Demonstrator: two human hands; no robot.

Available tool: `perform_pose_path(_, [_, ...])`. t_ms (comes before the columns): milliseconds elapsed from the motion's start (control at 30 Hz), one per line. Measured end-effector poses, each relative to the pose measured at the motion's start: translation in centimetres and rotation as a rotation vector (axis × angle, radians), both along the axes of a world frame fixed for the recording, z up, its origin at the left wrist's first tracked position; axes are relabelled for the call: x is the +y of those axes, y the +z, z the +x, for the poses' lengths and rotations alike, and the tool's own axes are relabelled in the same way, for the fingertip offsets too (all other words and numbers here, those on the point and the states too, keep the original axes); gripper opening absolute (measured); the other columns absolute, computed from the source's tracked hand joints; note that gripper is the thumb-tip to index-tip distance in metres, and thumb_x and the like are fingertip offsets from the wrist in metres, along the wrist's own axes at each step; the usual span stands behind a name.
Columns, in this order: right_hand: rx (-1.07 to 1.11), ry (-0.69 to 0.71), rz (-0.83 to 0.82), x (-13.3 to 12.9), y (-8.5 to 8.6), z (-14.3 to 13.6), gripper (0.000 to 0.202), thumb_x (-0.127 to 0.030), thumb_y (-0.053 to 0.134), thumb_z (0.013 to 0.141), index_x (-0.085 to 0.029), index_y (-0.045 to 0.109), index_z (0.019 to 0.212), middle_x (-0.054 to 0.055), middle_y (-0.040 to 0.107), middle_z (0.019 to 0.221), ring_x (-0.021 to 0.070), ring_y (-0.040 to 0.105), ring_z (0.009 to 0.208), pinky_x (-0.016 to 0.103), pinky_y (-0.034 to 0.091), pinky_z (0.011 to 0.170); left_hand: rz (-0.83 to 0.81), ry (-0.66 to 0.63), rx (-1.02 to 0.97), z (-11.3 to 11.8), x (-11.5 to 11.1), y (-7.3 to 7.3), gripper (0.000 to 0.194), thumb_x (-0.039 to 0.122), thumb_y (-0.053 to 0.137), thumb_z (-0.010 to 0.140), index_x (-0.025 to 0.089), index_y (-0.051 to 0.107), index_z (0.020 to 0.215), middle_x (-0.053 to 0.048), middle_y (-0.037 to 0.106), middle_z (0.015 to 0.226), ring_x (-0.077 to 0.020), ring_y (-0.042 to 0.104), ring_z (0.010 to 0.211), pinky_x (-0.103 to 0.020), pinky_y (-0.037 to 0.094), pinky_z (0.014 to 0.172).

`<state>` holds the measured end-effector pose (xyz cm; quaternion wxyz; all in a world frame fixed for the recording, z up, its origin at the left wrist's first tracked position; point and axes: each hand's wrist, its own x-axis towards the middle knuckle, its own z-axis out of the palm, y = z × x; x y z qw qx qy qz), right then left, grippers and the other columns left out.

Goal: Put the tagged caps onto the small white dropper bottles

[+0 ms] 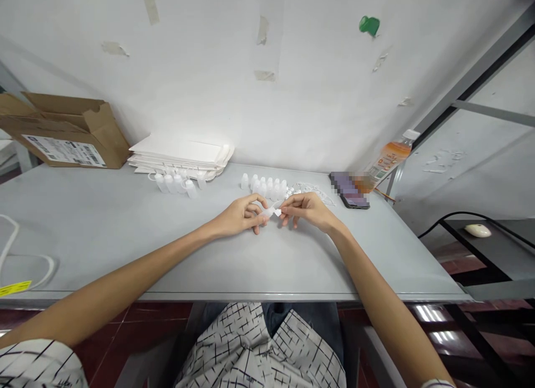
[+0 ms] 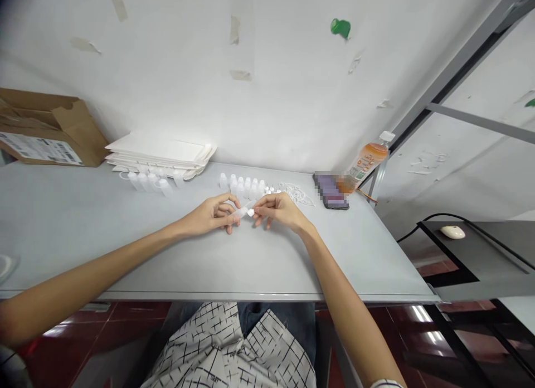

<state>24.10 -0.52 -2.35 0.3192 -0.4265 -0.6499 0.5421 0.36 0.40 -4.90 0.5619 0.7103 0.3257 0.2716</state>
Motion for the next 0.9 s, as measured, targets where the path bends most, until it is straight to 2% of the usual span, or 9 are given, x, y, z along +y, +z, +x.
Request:
perform_pose_path(667, [0.017,-0.055,0.049,0.01,0.19,-0.02,0.032,-0.043,0.075,0.077,-0.013,0.072,0.085,0.009,0.073,0.077,0.0208,0.072,0.071,0.025,0.053,0.051,-0.02,-0.001,-0.01,0.05,0.09,-0.04,0.034,0.04,0.069,0.084,0.018,0.052,0.105,-0.001,0.067,0.081,-0.0131,0.067,0.061,-0.03,0.052,0.069])
perform_pose_path(900, [0.025,-0.011,0.037,-0.25,0.08,-0.63,0.035,-0.044,0.077,0.075,-0.012,0.073,0.087,0.01,0.073,0.077,0.0216,0.073,0.071,0.025,0.053,0.049,-0.013,-0.017,-0.005,0.07,0.11,-0.07,0.035,0.04,0.072,0.082,0.017,0.056,0.104,0.0,0.065,0.079,-0.0131,0.067,0.062,-0.031,0.053,0.071])
